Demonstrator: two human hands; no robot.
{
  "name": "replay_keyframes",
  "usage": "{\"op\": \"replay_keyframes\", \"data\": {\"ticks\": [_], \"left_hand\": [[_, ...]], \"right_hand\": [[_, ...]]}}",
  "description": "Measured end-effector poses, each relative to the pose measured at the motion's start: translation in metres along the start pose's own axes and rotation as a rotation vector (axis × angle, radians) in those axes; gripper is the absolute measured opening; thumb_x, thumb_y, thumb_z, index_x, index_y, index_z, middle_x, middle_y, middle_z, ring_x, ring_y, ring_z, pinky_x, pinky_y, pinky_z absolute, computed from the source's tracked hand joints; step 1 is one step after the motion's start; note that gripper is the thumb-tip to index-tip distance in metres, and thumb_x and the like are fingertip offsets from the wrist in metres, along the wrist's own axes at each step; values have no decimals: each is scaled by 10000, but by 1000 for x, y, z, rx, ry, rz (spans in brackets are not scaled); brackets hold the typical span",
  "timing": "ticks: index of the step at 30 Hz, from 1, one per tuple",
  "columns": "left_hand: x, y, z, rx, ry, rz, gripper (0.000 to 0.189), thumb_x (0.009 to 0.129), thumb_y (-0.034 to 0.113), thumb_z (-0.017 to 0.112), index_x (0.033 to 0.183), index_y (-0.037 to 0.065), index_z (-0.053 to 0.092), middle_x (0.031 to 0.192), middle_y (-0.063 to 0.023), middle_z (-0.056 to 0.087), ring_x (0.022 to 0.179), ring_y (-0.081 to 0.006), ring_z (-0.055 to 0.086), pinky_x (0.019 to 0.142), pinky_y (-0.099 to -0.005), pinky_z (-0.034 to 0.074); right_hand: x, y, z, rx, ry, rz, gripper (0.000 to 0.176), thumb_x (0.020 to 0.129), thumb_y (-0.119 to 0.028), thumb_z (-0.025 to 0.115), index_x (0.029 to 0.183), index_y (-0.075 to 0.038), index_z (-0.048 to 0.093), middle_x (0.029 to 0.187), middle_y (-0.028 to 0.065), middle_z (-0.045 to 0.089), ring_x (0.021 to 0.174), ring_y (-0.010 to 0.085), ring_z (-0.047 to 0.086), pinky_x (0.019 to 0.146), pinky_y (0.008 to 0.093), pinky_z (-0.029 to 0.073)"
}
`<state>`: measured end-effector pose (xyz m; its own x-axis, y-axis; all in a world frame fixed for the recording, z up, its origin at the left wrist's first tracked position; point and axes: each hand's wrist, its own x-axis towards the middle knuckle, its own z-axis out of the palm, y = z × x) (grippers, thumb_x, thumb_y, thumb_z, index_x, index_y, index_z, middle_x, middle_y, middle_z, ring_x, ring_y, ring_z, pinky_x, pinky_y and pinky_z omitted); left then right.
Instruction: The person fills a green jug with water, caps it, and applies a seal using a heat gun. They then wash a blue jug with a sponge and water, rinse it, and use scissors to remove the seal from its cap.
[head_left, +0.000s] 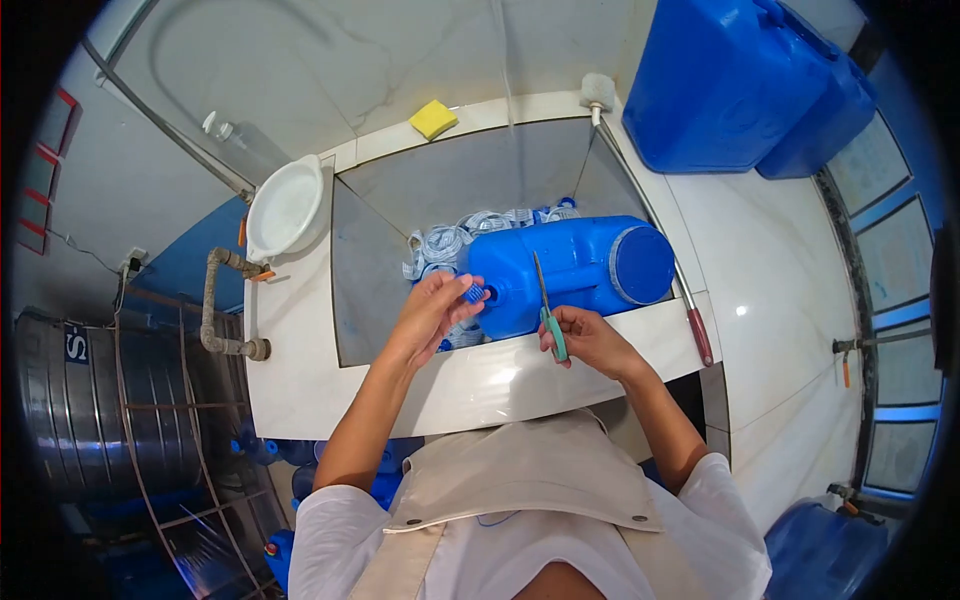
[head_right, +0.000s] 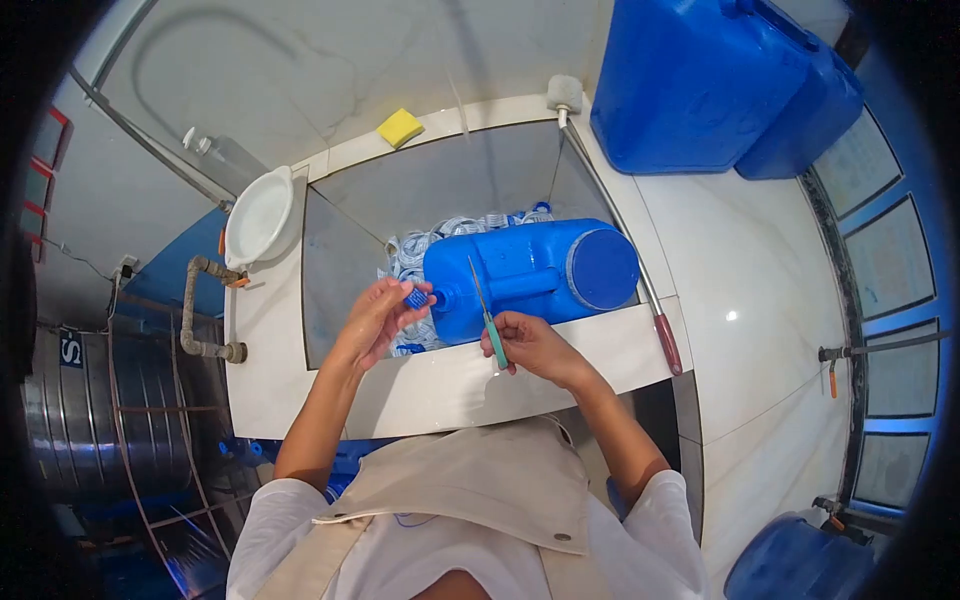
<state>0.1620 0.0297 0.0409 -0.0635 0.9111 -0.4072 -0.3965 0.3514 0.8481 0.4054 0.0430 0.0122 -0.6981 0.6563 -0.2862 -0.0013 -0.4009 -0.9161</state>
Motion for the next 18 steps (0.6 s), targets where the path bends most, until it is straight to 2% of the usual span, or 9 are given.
{"op": "replay_keyframes", "data": {"ticks": [4, 6, 7, 10, 12, 13, 15, 18], "left_hand": [[10, 5, -14, -129, -70, 67, 239, 856, 157, 664, 977, 36, 498, 898, -83, 596, 753, -129, 607, 595, -227, 536], [15, 4, -16, -157, -228, 96, 225, 861, 150, 660, 982, 55, 494, 831, -50, 572, 716, -117, 595, 589, -238, 535], [15, 3, -14, -156, -231, 97, 225, 861, 150, 660, 982, 55, 494, 831, -50, 572, 716, -117, 595, 589, -238, 535], [14, -1, -11, -43, -147, 191, 238, 841, 110, 678, 956, 55, 477, 819, -34, 551, 724, -123, 594, 580, -230, 526], [14, 0, -13, 119, -122, 297, 263, 815, 41, 689, 959, 47, 468, 853, -46, 560, 793, -122, 606, 671, -247, 539], [14, 1, -14, 120, -123, 296, 263, 815, 41, 689, 959, 47, 468, 853, -46, 560, 793, -122, 606, 671, -247, 539], [12, 2, -13, 248, -146, 470, 250, 810, 12, 684, 941, 43, 473, 889, -57, 563, 863, -126, 607, 792, -274, 525], [8, 4, -8, 139, -173, 422, 240, 805, 17, 691, 933, 47, 491, 918, -52, 568, 844, -111, 590, 835, -264, 489]], "right_hand": [[11, -5, 22, 93, -84, 11, 215, 896, -260, 610, 946, -54, 572, 795, 20, 587, 626, 62, 520, 503, 207, 410], [12, -13, 34, 227, -171, 54, 314, 893, -376, 603, 901, -64, 565, 761, 22, 585, 550, 56, 493, 455, 200, 374], [13, -16, 40, 245, -144, 67, 398, 905, -468, 545, 861, -73, 563, 710, 21, 578, 484, 47, 458, 429, 189, 343], [11, -26, 40, 353, -161, 121, 462, 913, -510, 497, 830, -61, 565, 668, 32, 573, 438, 34, 432, 397, 170, 323], [7, -28, 39, 419, -188, 125, 482, 918, -517, 479, 824, -53, 569, 648, 40, 569, 412, 30, 415, 374, 162, 311], [6, -29, 40, 485, -215, 130, 502, 922, -523, 462, 818, -45, 572, 627, 48, 565, 386, 25, 399, 352, 153, 298], [1, -30, 43, 524, -224, 165, 507, 925, -520, 458, 810, -40, 573, 623, 56, 566, 373, 25, 398, 339, 147, 297], [-2, -33, 47, 596, -233, 213, 518, 927, -519, 451, 800, -32, 575, 620, 66, 569, 350, 28, 396, 323, 138, 301]]}}
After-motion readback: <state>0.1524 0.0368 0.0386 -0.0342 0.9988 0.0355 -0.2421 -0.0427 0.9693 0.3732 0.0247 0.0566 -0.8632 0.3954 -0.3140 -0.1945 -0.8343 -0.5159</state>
